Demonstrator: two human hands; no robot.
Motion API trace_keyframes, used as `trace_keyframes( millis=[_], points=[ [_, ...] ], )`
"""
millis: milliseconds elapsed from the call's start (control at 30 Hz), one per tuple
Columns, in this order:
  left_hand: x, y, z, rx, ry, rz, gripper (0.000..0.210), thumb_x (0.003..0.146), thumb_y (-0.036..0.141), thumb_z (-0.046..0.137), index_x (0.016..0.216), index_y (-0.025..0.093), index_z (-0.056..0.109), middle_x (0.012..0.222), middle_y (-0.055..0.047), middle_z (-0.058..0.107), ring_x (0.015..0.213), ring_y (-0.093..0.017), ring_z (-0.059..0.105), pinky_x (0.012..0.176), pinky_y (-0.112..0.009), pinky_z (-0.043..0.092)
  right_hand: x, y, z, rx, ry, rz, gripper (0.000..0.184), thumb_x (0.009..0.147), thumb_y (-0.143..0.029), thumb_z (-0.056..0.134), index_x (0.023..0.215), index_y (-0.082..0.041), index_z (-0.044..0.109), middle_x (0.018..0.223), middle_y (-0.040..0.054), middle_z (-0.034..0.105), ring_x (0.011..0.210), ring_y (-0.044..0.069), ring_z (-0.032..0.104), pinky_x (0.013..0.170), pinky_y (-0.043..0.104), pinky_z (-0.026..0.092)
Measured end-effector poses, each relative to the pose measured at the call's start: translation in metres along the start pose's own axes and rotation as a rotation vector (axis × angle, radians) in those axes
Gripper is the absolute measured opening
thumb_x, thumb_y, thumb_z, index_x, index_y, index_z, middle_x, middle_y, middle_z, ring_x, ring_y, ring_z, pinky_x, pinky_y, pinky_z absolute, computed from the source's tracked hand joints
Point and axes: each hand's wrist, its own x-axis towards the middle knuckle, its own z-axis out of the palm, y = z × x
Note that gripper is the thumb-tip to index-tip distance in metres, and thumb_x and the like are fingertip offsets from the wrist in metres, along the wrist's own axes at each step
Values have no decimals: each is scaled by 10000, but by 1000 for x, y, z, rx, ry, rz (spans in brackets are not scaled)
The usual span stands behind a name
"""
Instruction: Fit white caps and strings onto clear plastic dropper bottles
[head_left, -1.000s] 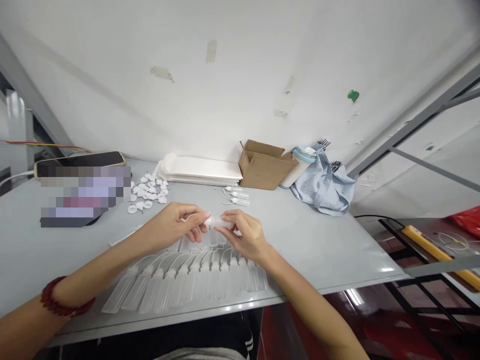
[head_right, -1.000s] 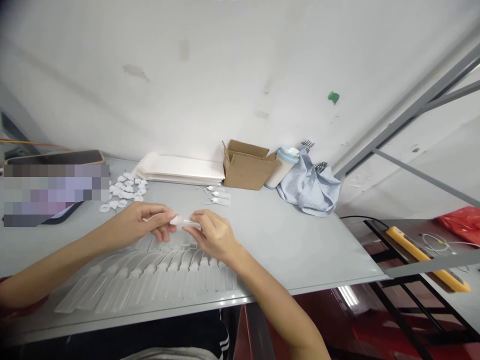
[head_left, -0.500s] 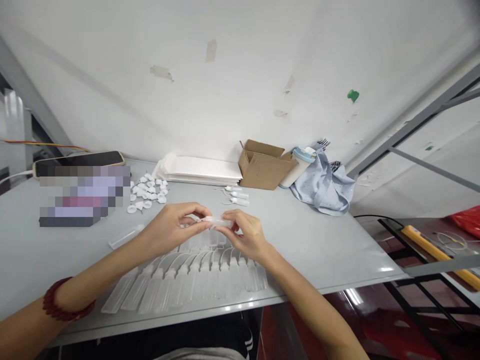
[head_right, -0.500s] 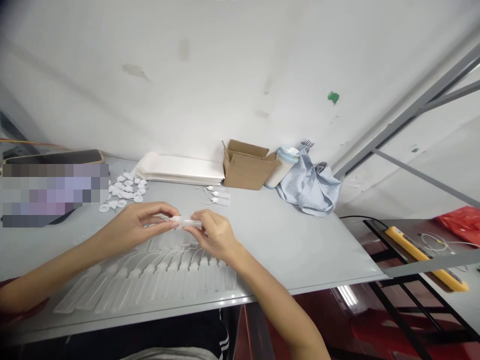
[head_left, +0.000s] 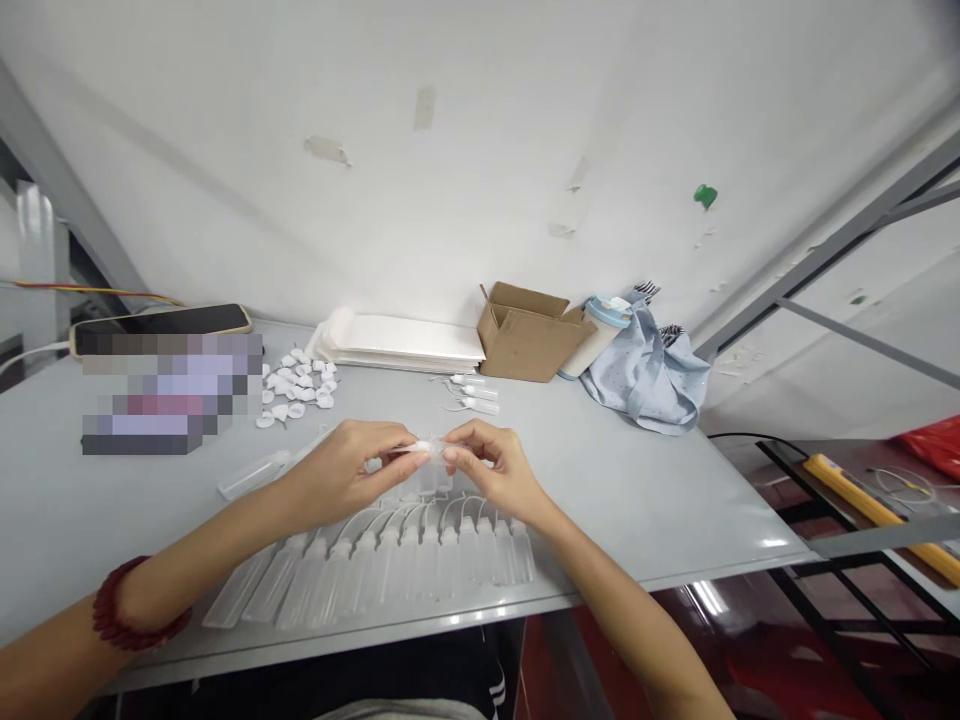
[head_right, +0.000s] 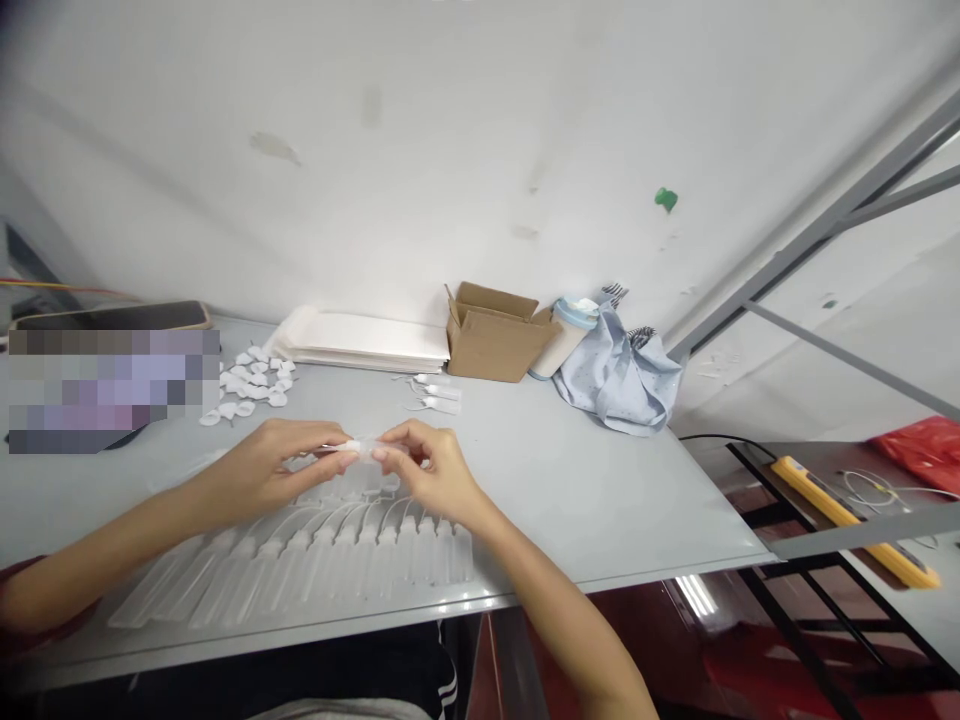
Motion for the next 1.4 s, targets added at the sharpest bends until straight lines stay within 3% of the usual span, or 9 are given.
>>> trace_keyframes(
  millis=[133,333,433,700,833,933,1167,1300,1400],
  points=[
    [-1,0,1,0,-11,-39,398,912,411,443,601,174,516,552,40,465,521,-93,423,524,-227,334,3,0,-2,97,-100,112,316,906,-467,533,841,-164,598,617,-10,576,527,98,493,493,215,379],
    [3,-2,2,-293,-45,-329,441,879,511,468,623,173,588,550,25,541,537,-114,516,531,-224,416,1,12,4,-470,66,-385,275,936,-390,517,997,-138,611,791,76,620,627,137,511,558,252,427],
    [3,-3,1,-402,-86,-348,440,870,522,479,649,171,628,554,18,564,527,-116,533,532,-229,446,-1,8,5,-493,95,-440,266,963,-350,474,1007,-133,622,755,67,596,637,142,503,562,257,408],
    [-5,1,10,-130,21,-59,402,905,385,455,572,173,535,508,35,477,475,-90,443,475,-215,350,2,-6,-3,319,-229,253,415,902,-515,514,673,-169,516,542,-73,271,463,64,227,431,218,196],
    [-3,-2,10,151,117,203,303,907,285,462,628,174,499,569,35,464,496,-88,392,508,-236,318,6,1,-2,467,-274,362,469,875,-556,530,610,-190,406,530,-94,203,447,53,152,420,219,142],
    [-1,-5,9,112,80,101,340,930,324,423,635,177,511,573,27,494,507,-96,439,520,-234,340,6,3,2,287,-146,261,421,900,-517,510,653,-177,479,540,-69,343,452,64,278,440,218,246],
    [2,-3,7,-222,-126,-290,473,922,533,374,634,190,523,561,25,541,532,-120,522,527,-226,407,1,10,7,-357,100,-418,196,952,-298,506,1028,-155,617,793,52,604,674,136,533,607,252,448],
    [1,-1,7,-215,-122,-279,518,931,542,354,591,188,518,517,22,526,518,-125,528,543,-236,417,0,9,6,-385,78,-414,217,973,-318,469,1039,-163,605,768,41,594,654,134,528,611,252,455],
    [-1,-4,11,-23,11,-89,465,954,443,382,595,183,519,530,19,518,497,-111,472,524,-243,366,-1,7,7,-267,23,-242,264,980,-365,428,987,-170,605,740,25,584,622,122,508,610,259,444]
  ],
)
